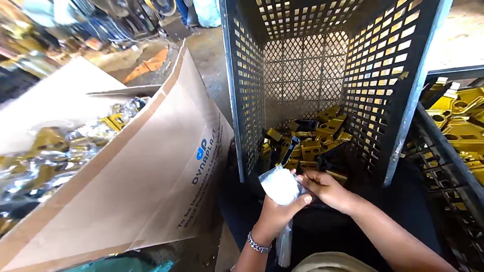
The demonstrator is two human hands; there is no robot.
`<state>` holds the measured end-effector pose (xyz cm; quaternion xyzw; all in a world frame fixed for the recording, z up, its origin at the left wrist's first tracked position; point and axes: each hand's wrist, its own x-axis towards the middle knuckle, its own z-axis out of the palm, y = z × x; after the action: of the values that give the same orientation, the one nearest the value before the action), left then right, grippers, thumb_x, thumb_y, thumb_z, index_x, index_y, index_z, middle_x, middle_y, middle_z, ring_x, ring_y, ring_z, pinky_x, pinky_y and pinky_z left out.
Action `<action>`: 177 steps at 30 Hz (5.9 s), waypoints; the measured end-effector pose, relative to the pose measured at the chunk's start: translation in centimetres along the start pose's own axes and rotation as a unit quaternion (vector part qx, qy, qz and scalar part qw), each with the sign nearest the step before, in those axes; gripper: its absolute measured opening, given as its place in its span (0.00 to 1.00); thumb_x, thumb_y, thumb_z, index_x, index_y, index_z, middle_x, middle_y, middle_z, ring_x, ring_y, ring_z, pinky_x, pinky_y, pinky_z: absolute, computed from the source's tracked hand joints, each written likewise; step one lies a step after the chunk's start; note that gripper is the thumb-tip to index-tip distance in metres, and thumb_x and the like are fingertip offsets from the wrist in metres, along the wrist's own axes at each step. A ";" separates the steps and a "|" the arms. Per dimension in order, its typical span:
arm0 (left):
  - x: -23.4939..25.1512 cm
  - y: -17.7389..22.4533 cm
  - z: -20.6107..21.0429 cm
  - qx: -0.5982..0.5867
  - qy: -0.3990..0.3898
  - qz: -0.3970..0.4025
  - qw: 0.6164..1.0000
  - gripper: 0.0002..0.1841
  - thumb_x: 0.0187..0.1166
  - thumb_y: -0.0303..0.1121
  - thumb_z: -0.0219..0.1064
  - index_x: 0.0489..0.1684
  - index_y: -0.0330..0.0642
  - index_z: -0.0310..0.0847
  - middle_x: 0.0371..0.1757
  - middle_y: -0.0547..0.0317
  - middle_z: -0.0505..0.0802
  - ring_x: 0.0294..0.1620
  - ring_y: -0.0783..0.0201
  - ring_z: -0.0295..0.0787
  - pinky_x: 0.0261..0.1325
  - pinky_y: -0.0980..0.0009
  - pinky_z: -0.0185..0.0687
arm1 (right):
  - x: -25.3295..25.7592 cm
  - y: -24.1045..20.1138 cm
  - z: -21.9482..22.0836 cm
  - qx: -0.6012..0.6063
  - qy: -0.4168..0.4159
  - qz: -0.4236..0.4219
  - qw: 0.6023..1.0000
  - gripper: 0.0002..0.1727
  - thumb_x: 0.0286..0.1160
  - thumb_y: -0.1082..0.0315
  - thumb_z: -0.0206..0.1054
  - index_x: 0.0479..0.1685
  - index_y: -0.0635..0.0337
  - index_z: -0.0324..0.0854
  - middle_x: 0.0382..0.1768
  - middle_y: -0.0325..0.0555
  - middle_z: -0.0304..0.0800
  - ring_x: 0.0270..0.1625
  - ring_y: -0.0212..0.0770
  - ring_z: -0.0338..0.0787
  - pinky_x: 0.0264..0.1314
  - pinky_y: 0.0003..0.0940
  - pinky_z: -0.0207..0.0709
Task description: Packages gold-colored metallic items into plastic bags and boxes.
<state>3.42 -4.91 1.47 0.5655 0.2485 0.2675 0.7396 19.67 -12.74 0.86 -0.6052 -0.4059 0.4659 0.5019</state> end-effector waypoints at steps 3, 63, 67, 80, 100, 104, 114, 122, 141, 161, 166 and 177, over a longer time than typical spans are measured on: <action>0.4 -0.4 -0.6 0.035 0.004 -0.009 0.999 0.37 0.67 0.24 0.76 0.79 0.24 0.65 0.58 0.56 0.91 0.46 0.76 0.90 0.48 0.79 0.88 | -0.5 0.3 -0.5 0.089 -0.080 0.021 0.993 0.09 0.81 0.73 0.61 0.54 0.67 0.79 0.41 0.37 0.89 0.39 0.29 0.92 0.49 0.30 0.90; 0.6 0.3 -2.5 0.062 0.159 -0.026 0.985 0.21 0.67 0.19 0.75 0.58 0.25 0.75 0.39 0.54 0.95 0.37 0.67 0.95 0.47 0.68 0.95 | -1.6 -5.6 -6.8 -0.387 0.159 -0.248 0.874 0.10 0.75 0.74 0.66 0.49 0.66 0.90 0.46 0.54 0.95 0.45 0.48 0.95 0.51 0.45 0.89; 1.2 -2.2 -1.5 0.130 0.190 0.102 0.968 0.37 0.52 0.20 0.84 0.64 0.15 0.69 0.52 0.48 0.91 0.54 0.75 0.90 0.62 0.77 0.86 | -0.3 -6.7 -3.6 -0.077 0.120 -0.326 0.934 0.31 0.74 0.58 0.75 0.78 0.47 0.72 0.77 0.40 0.76 0.72 0.39 0.85 0.68 0.37 0.87; 1.9 -1.8 -3.9 0.244 0.165 0.033 0.955 0.20 0.73 0.27 0.72 0.59 0.21 0.81 0.41 0.51 0.96 0.37 0.71 0.93 0.47 0.72 0.91 | -2.1 1.9 0.0 0.094 -0.052 0.030 0.994 0.02 0.79 0.73 0.66 0.40 0.58 0.82 0.28 0.29 0.90 0.24 0.23 0.88 0.30 0.21 0.86; 1.9 -1.6 -6.5 0.107 0.271 0.157 0.944 0.13 0.64 0.19 0.73 0.45 0.36 0.81 0.34 0.68 0.92 0.33 0.75 0.90 0.42 0.76 0.90 | 17.2 9.6 8.2 0.423 0.316 0.376 0.761 0.30 0.88 0.51 0.61 0.73 0.69 0.67 0.47 0.55 0.78 0.34 0.39 0.83 0.35 0.31 0.82; 2.0 -0.9 -6.5 0.126 0.269 0.163 0.941 0.14 0.64 0.20 0.74 0.46 0.34 0.81 0.36 0.68 0.92 0.37 0.75 0.90 0.46 0.75 0.90 | 15.4 8.0 6.8 0.255 0.327 0.337 0.845 0.34 0.74 0.67 0.75 0.79 0.65 0.68 0.66 0.64 0.80 0.62 0.54 0.83 0.61 0.51 0.78; 3.7 -1.3 -2.2 0.088 0.221 0.117 0.964 0.22 0.62 0.20 0.77 0.54 0.23 0.76 0.40 0.59 0.93 0.41 0.74 0.92 0.51 0.75 0.91 | -0.8 -0.1 -6.6 0.093 0.083 -0.073 0.990 0.38 0.65 0.64 0.78 0.76 0.55 0.62 0.54 0.37 0.90 0.47 0.39 0.96 0.46 0.38 0.95; 2.9 0.0 0.8 0.138 0.128 0.128 0.974 0.22 0.63 0.20 0.78 0.54 0.20 0.77 0.44 0.52 0.94 0.46 0.71 0.93 0.56 0.74 0.90 | 0.3 2.0 0.0 -0.379 0.017 -0.127 0.916 0.24 0.73 0.70 0.69 0.65 0.77 0.74 0.55 0.69 0.88 0.51 0.64 0.94 0.53 0.60 0.87; 1.7 -0.5 2.8 0.074 0.075 0.213 0.971 0.20 0.61 0.21 0.80 0.50 0.22 0.81 0.43 0.57 0.94 0.47 0.74 0.92 0.57 0.74 0.90 | -0.2 0.2 -0.7 0.093 0.053 -0.084 0.991 0.26 0.74 0.69 0.69 0.73 0.63 0.78 0.62 0.39 0.89 0.55 0.28 0.91 0.56 0.27 0.88; -1.4 3.1 0.5 0.469 -0.066 0.115 0.873 0.15 0.71 0.24 0.70 0.51 0.19 0.86 0.50 0.31 0.94 0.55 0.43 0.92 0.65 0.52 0.81 | 1.7 -5.3 4.8 -0.349 0.005 -0.309 0.885 0.36 0.94 0.50 0.36 0.76 0.71 0.77 0.79 0.59 0.78 0.85 0.59 0.73 0.88 0.67 0.52; 2.7 -0.6 1.6 0.388 0.001 0.172 0.906 0.19 0.59 0.26 0.78 0.45 0.19 0.86 0.41 0.33 0.94 0.47 0.43 0.94 0.53 0.47 0.86 | 3.2 -1.5 2.4 -0.269 0.062 -0.270 0.922 0.44 0.90 0.38 0.29 0.76 0.60 0.81 0.83 0.54 0.75 0.91 0.64 0.59 0.86 0.80 0.35; 3.9 -2.0 -0.4 0.522 -0.020 0.041 0.852 0.21 0.66 0.34 0.78 0.49 0.24 0.87 0.48 0.36 0.94 0.53 0.44 0.94 0.59 0.46 0.86 | 3.4 6.0 2.7 -0.196 0.121 -0.173 0.958 0.38 0.92 0.41 0.35 0.77 0.60 0.78 0.83 0.55 0.73 0.89 0.54 0.64 0.90 0.64 0.48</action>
<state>6.26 -2.49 -0.85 0.8831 0.3134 0.1173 0.3288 17.94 -9.86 -5.79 -0.6642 -0.5239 0.2065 0.4916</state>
